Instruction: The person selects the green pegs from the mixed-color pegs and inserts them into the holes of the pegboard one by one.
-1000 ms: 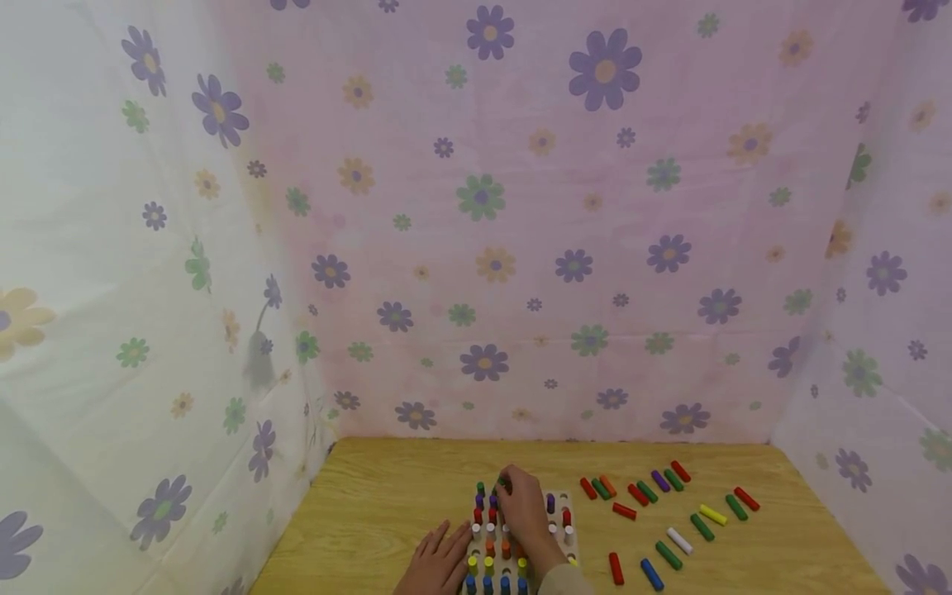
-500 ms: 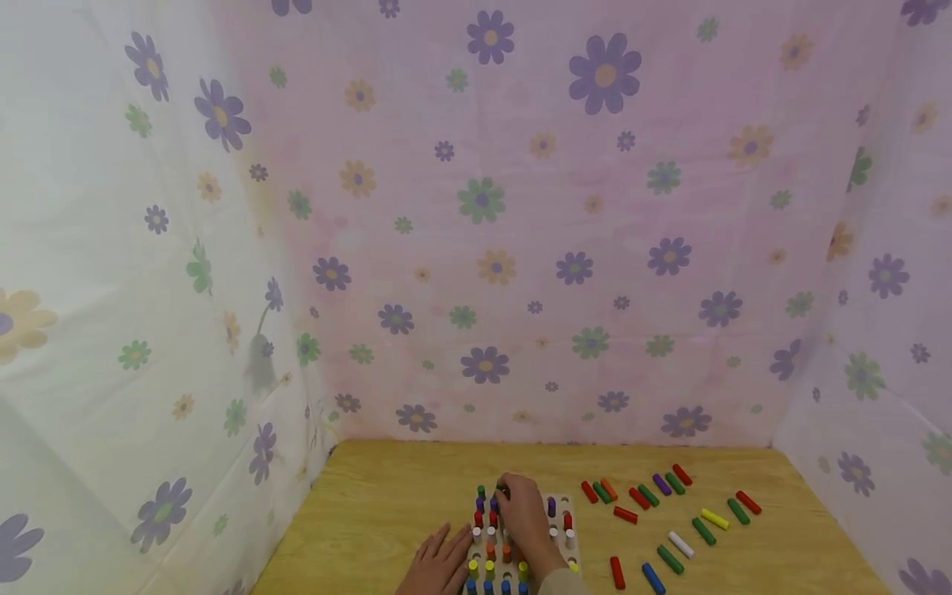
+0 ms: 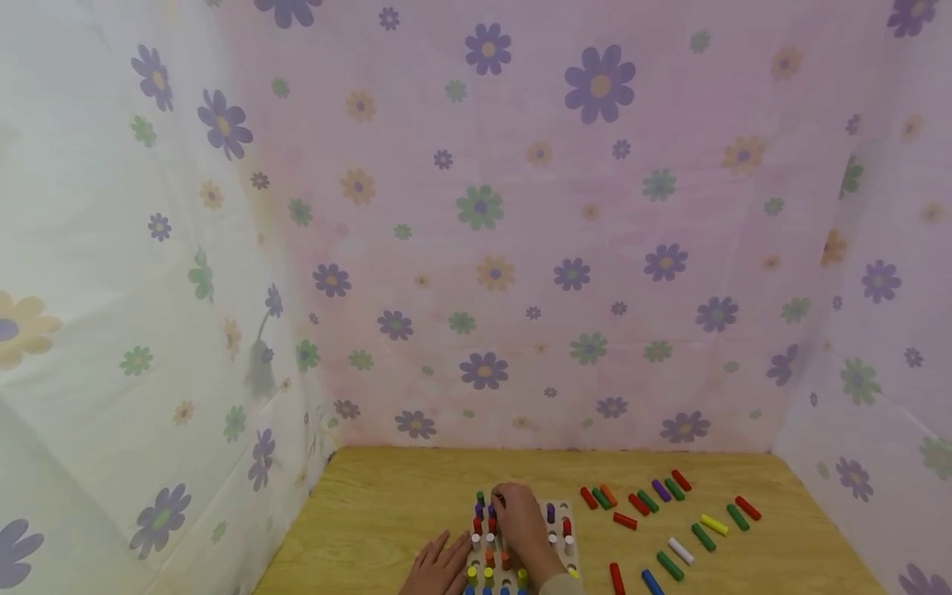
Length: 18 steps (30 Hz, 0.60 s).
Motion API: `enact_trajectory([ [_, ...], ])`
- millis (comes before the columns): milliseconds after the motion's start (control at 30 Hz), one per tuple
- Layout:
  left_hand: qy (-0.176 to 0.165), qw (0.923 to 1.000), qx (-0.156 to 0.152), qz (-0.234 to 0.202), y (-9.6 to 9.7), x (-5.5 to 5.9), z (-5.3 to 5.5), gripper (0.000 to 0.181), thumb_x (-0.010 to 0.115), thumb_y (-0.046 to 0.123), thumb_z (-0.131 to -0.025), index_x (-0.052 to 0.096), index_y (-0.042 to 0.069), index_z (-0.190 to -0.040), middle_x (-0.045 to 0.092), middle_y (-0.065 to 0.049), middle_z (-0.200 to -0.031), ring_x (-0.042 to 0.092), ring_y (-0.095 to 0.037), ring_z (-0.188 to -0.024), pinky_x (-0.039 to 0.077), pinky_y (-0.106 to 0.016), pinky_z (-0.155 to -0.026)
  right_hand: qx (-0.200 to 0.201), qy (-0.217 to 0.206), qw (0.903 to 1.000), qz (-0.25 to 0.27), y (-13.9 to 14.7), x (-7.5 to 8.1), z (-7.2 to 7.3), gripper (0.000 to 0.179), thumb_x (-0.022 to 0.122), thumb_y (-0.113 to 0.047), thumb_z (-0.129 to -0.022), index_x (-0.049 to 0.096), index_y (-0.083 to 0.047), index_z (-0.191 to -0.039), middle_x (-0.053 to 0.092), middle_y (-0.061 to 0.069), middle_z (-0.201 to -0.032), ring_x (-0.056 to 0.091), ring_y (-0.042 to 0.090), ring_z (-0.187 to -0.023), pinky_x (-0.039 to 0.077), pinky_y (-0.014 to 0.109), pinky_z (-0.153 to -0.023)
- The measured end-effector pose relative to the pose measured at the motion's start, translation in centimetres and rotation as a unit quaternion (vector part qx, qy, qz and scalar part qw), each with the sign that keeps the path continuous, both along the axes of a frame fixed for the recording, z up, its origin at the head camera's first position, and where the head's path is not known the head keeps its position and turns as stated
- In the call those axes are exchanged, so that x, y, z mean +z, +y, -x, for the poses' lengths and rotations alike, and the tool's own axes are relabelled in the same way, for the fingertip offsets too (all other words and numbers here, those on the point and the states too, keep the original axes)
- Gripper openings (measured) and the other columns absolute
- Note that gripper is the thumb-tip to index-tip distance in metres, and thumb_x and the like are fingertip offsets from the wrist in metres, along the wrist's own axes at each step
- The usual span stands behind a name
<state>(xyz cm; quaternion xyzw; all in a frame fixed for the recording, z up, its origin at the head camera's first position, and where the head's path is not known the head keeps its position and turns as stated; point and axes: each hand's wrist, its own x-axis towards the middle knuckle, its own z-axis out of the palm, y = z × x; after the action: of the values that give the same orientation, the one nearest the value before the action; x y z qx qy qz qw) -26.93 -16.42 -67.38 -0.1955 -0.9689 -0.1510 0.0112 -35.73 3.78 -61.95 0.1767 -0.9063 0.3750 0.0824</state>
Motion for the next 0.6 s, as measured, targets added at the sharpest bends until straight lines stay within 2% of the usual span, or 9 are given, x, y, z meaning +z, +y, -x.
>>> enact_trajectory([
  [100,0.007,0.9999,-0.004,0.008,-0.1,0.1,-0.1,0.060,0.018,0.054,-0.111,0.047,0.027,-0.156,0.046,0.012,-0.157,0.042,-0.035,-0.144,0.040,-0.061,-0.109,0.005,-0.002,0.9999,0.009,0.1,0.2,-0.1,0.010,0.069,-0.011,-0.099,0.077,-0.007,-0.103,0.074,0.000,-0.094,0.068,0.014,-0.083,0.059,0.037,-0.070],
  [200,0.011,0.9998,-0.004,0.017,0.0,0.2,-0.3,0.061,0.019,0.055,-0.111,0.048,0.026,-0.156,0.046,0.012,-0.157,0.043,-0.034,-0.144,0.041,-0.060,-0.109,0.022,-0.027,0.9986,0.040,0.3,0.7,-0.2,0.014,0.066,-0.010,-0.100,0.075,-0.002,-0.106,0.074,0.002,-0.096,0.068,0.016,-0.084,0.059,0.036,-0.071],
  [333,0.011,0.9999,-0.002,0.012,0.2,0.3,-0.3,0.062,0.017,0.056,-0.111,0.048,0.027,-0.156,0.047,0.012,-0.157,0.043,-0.035,-0.144,0.041,-0.061,-0.109,0.032,-0.061,0.9928,0.099,0.8,1.8,-0.4,0.023,0.063,-0.009,-0.101,0.071,0.008,-0.116,0.073,0.011,-0.103,0.070,0.023,-0.092,0.061,0.041,-0.077],
  [400,0.003,0.9999,0.001,0.010,0.4,0.4,-0.2,0.064,0.015,0.058,-0.110,0.048,0.028,-0.156,0.046,0.013,-0.157,0.042,-0.035,-0.144,0.040,-0.061,-0.110,0.032,-0.061,0.9912,0.113,1.1,2.5,-0.6,0.026,0.062,-0.009,-0.102,0.069,0.009,-0.119,0.073,0.014,-0.106,0.070,0.028,-0.096,0.061,0.045,-0.081],
  [600,-0.019,0.9997,0.012,0.010,0.4,0.6,-0.1,0.067,0.014,0.060,-0.109,0.047,0.026,-0.156,0.045,0.011,-0.159,0.041,-0.037,-0.145,0.037,-0.062,-0.113,0.059,-0.040,0.9932,0.092,2.2,4.8,-1.4,0.030,0.061,-0.019,-0.105,0.067,0.004,-0.123,0.071,0.014,-0.116,0.068,0.032,-0.106,0.059,0.047,-0.089],
])
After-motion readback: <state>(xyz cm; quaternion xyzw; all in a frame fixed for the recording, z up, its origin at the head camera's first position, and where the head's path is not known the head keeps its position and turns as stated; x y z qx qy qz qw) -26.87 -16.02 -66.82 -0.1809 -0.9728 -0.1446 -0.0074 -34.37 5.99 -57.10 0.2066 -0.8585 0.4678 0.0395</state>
